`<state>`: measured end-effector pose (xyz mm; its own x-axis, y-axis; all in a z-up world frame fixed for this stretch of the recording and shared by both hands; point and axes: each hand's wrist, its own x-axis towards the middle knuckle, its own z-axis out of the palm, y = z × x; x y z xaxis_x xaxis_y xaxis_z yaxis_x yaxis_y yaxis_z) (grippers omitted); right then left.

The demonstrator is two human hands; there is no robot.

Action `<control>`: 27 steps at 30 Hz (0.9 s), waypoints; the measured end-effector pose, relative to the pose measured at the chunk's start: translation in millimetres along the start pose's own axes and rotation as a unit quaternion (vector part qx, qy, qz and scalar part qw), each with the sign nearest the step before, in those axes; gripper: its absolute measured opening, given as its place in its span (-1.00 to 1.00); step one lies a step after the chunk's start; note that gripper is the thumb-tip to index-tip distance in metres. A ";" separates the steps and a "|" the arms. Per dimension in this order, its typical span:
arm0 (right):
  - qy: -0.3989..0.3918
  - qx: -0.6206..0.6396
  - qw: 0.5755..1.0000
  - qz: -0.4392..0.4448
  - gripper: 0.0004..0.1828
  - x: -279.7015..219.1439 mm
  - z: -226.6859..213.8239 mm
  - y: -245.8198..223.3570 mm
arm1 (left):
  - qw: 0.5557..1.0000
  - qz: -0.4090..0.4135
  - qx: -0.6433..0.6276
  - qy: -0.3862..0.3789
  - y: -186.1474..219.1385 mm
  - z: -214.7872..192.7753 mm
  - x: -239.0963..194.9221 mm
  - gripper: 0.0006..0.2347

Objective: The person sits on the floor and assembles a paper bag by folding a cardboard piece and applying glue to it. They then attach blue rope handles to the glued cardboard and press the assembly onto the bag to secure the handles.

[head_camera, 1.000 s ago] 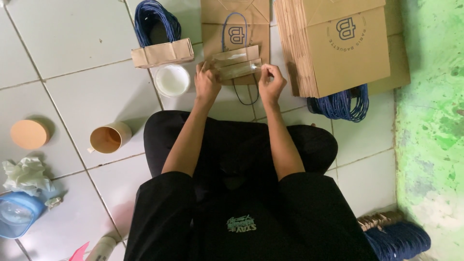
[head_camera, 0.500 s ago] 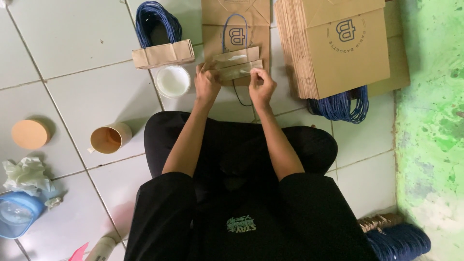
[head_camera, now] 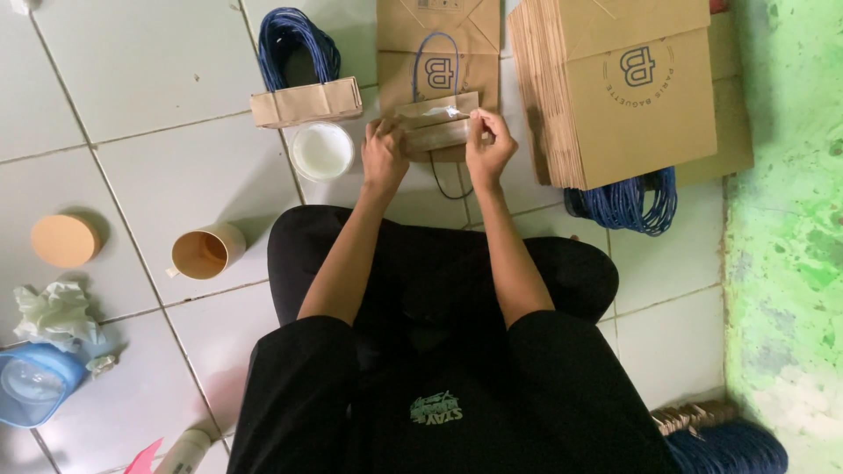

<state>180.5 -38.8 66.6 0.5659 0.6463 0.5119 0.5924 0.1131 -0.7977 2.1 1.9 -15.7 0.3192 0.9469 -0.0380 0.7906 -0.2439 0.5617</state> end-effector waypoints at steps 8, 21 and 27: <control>-0.074 0.005 0.997 -0.016 -0.87 -8.5 35.0 -14.0 | 0.999 0.002 0.021 -0.049 9.6 -17.8 -1.0 -0.63; -0.008 -0.049 0.999 -0.019 -0.81 -1.2 17.6 14.8 | 1.000 -0.001 0.012 -0.017 0.4 -3.5 -1.8 -0.74; -0.079 -0.008 0.996 -0.029 -0.86 -22.9 45.7 -29.1 | 1.000 -0.011 -0.002 -0.017 -6.6 7.9 -0.2 -0.61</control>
<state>124.0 -22.4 63.5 0.4348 0.7497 0.4989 0.6312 0.1414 -0.7626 1.0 1.7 -25.9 0.3197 0.9442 -0.0792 0.7958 -0.2222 0.5633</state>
